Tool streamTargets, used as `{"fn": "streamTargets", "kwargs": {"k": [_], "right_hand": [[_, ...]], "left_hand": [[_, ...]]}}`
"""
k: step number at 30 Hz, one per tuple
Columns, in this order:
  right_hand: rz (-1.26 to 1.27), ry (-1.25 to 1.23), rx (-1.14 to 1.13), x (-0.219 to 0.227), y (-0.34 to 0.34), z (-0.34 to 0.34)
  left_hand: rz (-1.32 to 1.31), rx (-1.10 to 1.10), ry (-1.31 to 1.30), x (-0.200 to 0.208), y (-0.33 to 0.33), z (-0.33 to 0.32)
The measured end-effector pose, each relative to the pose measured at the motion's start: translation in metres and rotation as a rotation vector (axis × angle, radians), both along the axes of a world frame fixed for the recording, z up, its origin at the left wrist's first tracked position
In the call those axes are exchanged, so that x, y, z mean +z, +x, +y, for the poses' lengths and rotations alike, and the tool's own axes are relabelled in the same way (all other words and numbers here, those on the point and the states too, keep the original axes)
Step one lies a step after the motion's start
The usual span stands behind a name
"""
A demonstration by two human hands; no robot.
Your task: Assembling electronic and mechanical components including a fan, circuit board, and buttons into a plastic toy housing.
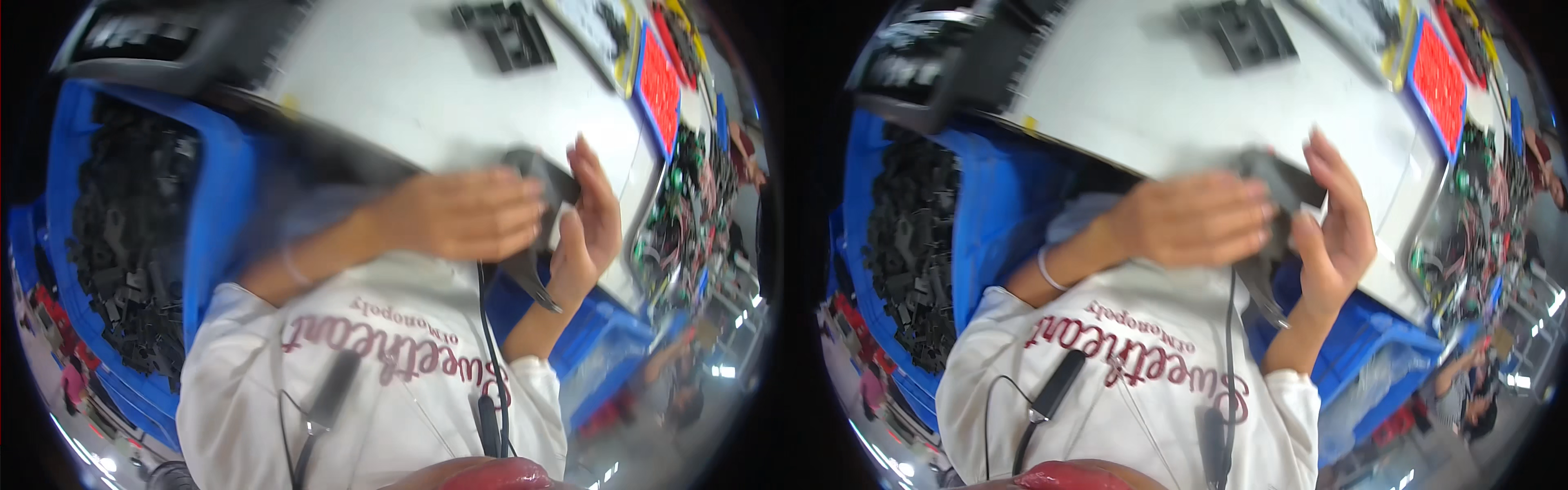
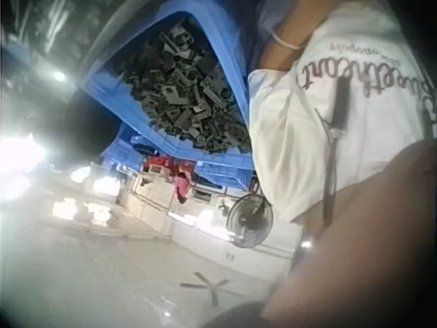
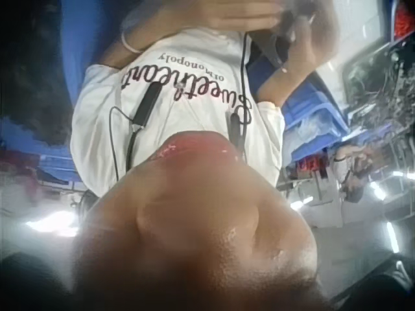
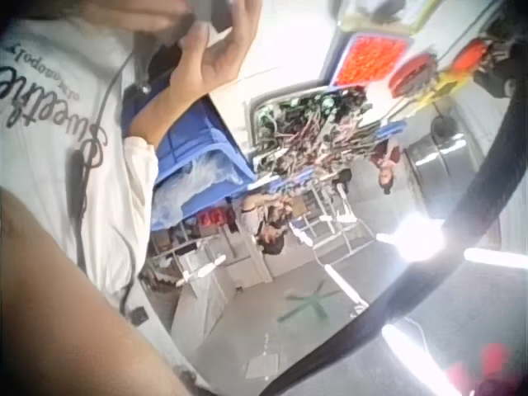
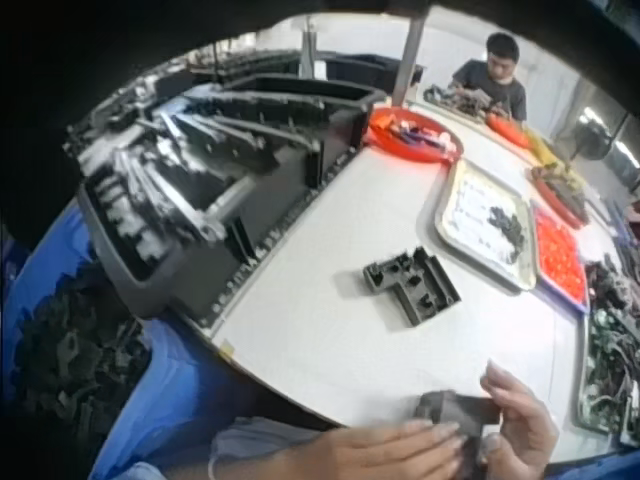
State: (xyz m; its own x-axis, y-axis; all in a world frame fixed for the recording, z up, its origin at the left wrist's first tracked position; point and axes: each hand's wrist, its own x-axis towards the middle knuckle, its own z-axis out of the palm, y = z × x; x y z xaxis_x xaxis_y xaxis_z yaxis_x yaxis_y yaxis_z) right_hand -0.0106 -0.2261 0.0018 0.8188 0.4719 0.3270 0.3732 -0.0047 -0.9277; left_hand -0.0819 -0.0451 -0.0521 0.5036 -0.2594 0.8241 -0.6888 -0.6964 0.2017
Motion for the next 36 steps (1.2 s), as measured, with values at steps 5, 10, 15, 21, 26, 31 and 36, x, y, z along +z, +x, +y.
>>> {"fn": "streamTargets", "kwargs": {"k": [5,10,15,21,26,31,36], "right_hand": [[0.271,0.589,-0.152,-0.011,-0.011,0.019],[0.636,0.84,-0.169,0.014,0.015,0.028],[0.62,0.917,-0.109,0.031,0.041,0.043],[0.77,0.993,-0.134,0.025,0.073,0.045],[0.707,0.971,-0.03,0.023,0.077,0.029],[0.672,0.887,-0.022,0.011,0.074,0.025],[0.593,0.777,-0.096,0.023,0.065,0.038]], "left_hand": [[0.179,-0.244,-0.604,0.04,0.003,-0.012],[0.255,-0.165,-0.286,0.089,0.017,0.006],[-0.093,-0.175,-0.2,0.155,0.061,0.014],[0.344,-0.096,0.501,0.212,0.113,-0.011],[0.472,-0.424,0.302,0.258,0.187,0.048],[0.275,-0.085,-0.019,0.304,0.235,0.156],[0.157,0.523,0.421,0.257,0.264,0.254]]}}
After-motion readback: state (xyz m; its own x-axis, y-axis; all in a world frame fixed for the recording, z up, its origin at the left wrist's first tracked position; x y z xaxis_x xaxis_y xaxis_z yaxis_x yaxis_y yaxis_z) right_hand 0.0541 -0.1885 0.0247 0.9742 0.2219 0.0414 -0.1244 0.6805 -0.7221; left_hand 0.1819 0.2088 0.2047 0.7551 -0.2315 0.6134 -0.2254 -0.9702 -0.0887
